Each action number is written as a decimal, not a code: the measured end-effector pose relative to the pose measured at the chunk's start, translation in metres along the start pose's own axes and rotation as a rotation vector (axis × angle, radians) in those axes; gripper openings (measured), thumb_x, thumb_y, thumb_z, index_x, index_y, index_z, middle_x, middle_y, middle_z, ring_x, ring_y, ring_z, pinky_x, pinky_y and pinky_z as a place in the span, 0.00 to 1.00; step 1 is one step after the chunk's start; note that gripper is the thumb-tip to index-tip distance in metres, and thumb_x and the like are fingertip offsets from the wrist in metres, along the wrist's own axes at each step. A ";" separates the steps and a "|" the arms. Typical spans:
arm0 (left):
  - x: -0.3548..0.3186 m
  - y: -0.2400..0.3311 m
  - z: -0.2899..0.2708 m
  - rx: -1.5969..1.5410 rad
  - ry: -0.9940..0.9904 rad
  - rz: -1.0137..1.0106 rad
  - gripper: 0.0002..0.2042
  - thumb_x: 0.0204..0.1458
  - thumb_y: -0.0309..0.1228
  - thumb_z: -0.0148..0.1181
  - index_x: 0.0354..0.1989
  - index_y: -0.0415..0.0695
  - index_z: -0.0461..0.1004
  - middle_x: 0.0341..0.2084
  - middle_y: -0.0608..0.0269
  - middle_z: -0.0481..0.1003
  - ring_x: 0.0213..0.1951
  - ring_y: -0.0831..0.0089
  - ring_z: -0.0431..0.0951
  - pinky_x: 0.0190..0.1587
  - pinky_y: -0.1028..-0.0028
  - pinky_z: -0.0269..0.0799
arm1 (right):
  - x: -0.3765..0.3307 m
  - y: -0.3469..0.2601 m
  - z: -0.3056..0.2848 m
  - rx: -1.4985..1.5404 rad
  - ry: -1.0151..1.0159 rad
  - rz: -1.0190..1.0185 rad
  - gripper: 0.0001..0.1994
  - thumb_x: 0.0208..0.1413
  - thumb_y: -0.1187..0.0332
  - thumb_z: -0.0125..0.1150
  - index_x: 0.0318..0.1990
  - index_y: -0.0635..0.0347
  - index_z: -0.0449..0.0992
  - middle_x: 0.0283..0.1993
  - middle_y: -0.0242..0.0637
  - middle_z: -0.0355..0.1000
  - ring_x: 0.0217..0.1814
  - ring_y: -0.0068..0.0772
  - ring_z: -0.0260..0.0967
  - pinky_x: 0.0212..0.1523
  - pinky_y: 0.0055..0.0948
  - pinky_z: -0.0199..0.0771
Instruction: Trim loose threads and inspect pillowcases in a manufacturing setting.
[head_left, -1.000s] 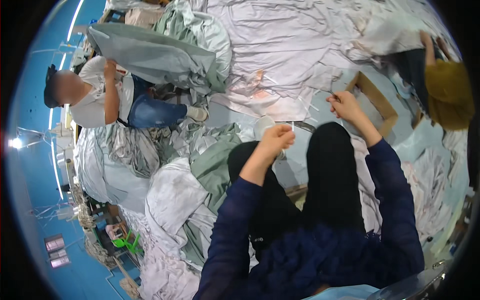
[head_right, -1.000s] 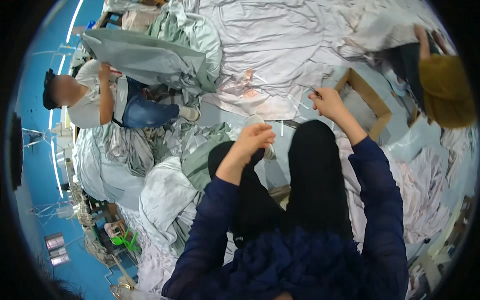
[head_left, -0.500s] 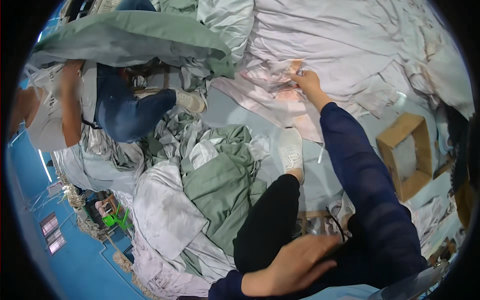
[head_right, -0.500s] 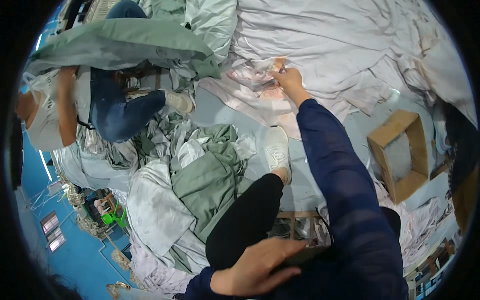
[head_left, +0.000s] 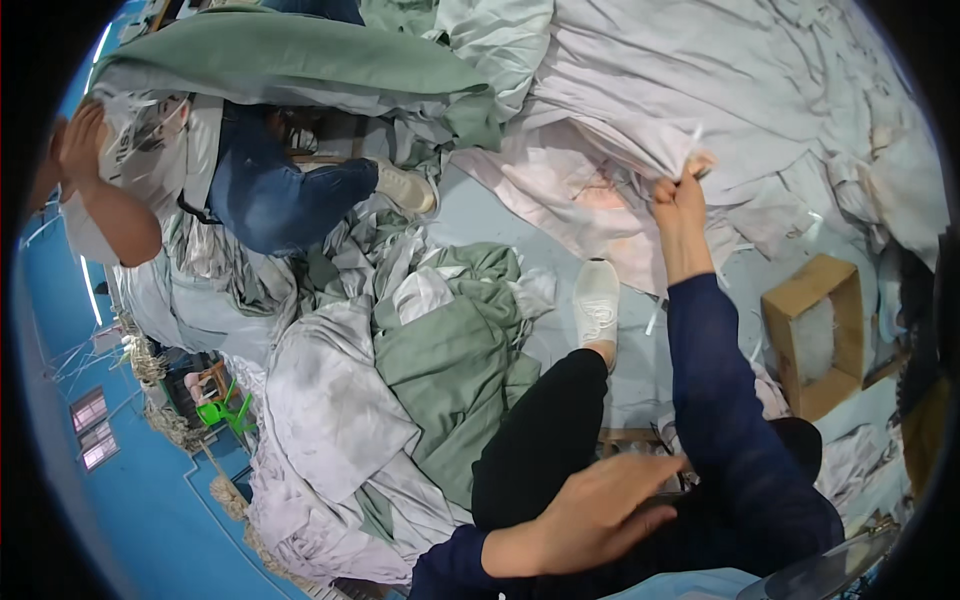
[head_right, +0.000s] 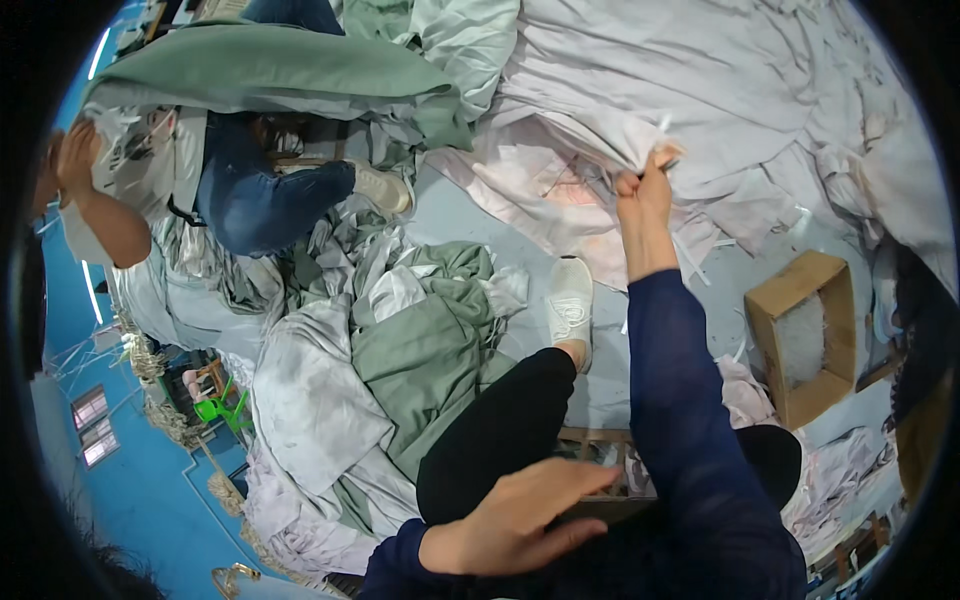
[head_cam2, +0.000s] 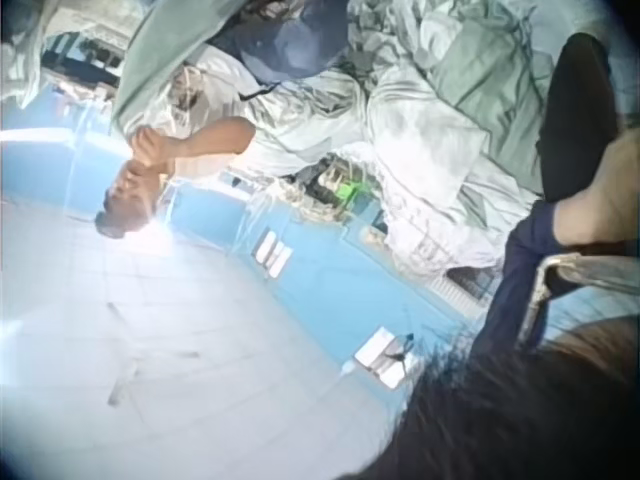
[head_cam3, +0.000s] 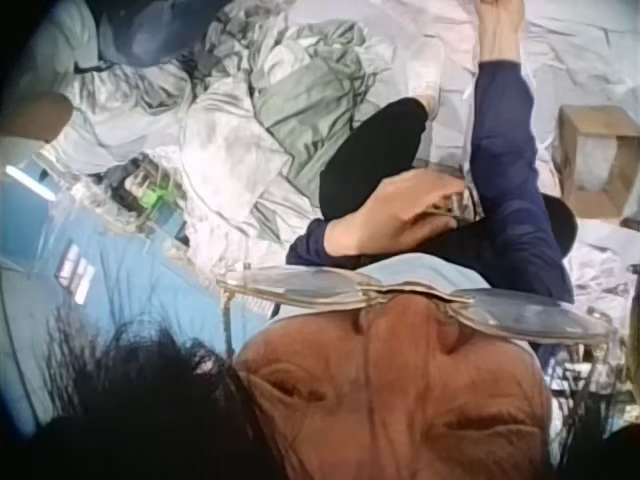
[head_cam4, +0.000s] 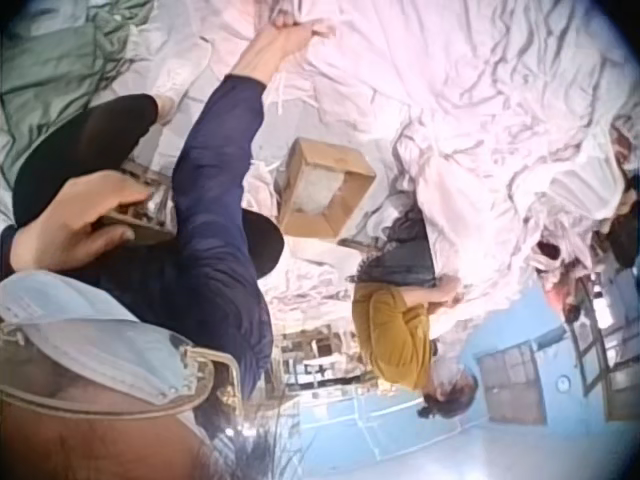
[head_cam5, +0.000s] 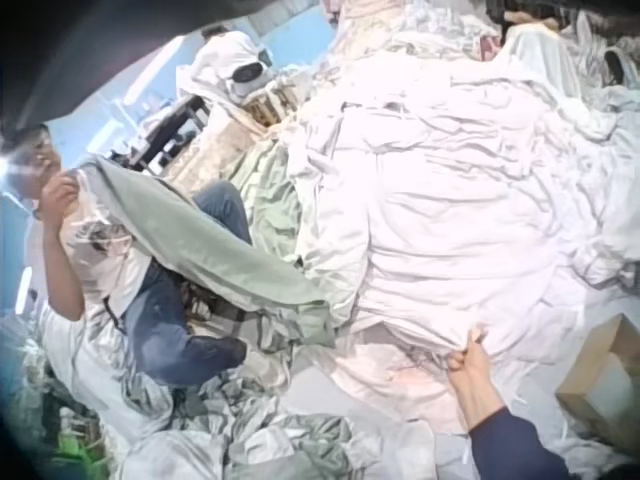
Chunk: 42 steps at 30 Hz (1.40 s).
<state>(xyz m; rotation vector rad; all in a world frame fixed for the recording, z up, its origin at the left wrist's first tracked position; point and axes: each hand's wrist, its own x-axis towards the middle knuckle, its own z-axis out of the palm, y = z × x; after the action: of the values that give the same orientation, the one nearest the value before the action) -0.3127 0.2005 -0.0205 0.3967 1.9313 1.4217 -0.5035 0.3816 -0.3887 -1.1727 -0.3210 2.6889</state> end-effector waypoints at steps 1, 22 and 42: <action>-0.003 -0.001 0.005 0.047 0.023 0.027 0.23 0.50 0.29 0.64 0.55 0.38 0.68 0.44 0.50 0.74 0.43 0.52 0.76 0.45 0.64 0.73 | -0.026 -0.013 0.002 -0.003 -0.014 -0.009 0.08 0.63 0.61 0.55 0.38 0.52 0.66 0.27 0.27 0.61 0.17 0.19 0.51 0.12 0.21 0.44; 0.046 -0.040 0.092 -0.925 0.695 -0.198 0.18 0.59 0.32 0.53 0.49 0.26 0.69 0.40 0.46 0.75 0.39 0.59 0.79 0.38 0.62 0.76 | -0.655 -0.221 -0.142 -0.593 -0.183 0.027 0.12 0.53 0.66 0.63 0.44 0.51 0.69 0.37 0.34 0.71 0.27 0.32 0.71 0.17 0.30 0.68; -0.187 0.007 0.201 -0.446 0.455 0.119 0.13 0.62 0.30 0.45 0.33 0.32 0.71 0.21 0.65 0.70 0.26 0.83 0.65 0.27 0.73 0.64 | -0.581 -0.176 -0.086 -1.320 -0.413 -0.389 0.16 0.60 0.59 0.58 0.32 0.66 0.75 0.24 0.28 0.70 0.22 0.15 0.64 0.21 0.18 0.60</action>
<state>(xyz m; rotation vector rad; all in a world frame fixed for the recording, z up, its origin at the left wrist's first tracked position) -0.0433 0.2317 0.0203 -0.0283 1.8659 2.1011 -0.0360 0.4104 0.0070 -0.5250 -2.2958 2.1578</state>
